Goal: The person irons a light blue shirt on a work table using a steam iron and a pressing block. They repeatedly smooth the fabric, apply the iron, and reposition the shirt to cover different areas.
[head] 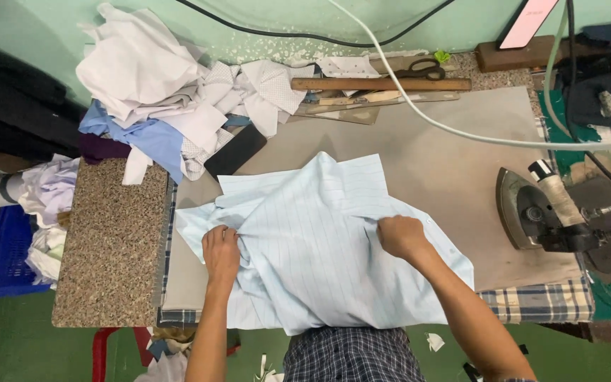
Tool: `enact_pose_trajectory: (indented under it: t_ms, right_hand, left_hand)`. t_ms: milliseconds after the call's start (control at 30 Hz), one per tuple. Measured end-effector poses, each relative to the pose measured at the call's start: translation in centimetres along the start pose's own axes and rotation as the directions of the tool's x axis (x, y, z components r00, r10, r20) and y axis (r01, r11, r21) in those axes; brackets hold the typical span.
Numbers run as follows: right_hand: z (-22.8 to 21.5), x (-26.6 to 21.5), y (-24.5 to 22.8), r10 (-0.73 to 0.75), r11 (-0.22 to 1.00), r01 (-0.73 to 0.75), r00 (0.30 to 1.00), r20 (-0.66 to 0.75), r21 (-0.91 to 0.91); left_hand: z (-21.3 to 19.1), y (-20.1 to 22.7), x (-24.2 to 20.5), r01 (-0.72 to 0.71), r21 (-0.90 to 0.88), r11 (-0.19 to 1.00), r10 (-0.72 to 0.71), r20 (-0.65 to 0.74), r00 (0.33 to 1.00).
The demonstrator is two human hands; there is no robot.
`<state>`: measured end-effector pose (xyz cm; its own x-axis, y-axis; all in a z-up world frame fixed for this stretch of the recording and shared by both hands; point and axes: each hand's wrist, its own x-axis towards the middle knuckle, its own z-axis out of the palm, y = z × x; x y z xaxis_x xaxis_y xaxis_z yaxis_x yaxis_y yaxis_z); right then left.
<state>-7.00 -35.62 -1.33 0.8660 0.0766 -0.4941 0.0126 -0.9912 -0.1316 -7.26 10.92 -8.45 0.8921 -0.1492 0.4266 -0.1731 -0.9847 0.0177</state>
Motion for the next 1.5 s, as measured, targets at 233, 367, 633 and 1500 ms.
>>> enact_pose_trajectory:
  t_ms: [233,367,633,1500]
  right_hand:
    - [-1.0,1.8,2.3,0.173,0.976,-0.183,0.980,0.095,0.114]
    - [-5.0,-6.0,-2.2,0.269,0.951,-0.211,0.924,-0.271,0.225]
    - [1.7,-6.0,-3.9,0.205,0.928,0.060,0.741,-0.639,0.367]
    - [1.6,8.0,-1.8,0.263,0.744,0.094,0.869,-0.418,0.662]
  left_hand:
    - [-2.1,-0.2,2.7,-0.035,0.046,0.998,0.035,-0.008,0.999]
    - [-5.5,3.0,3.2,0.016,0.014,1.000,-0.016,0.030,0.999]
    - [-6.8,17.9,2.2,-0.221,-0.392,0.893,0.272,0.079,0.959]
    - [10.5,5.3,15.4,0.060,0.022,0.998,-0.061,0.634,0.771]
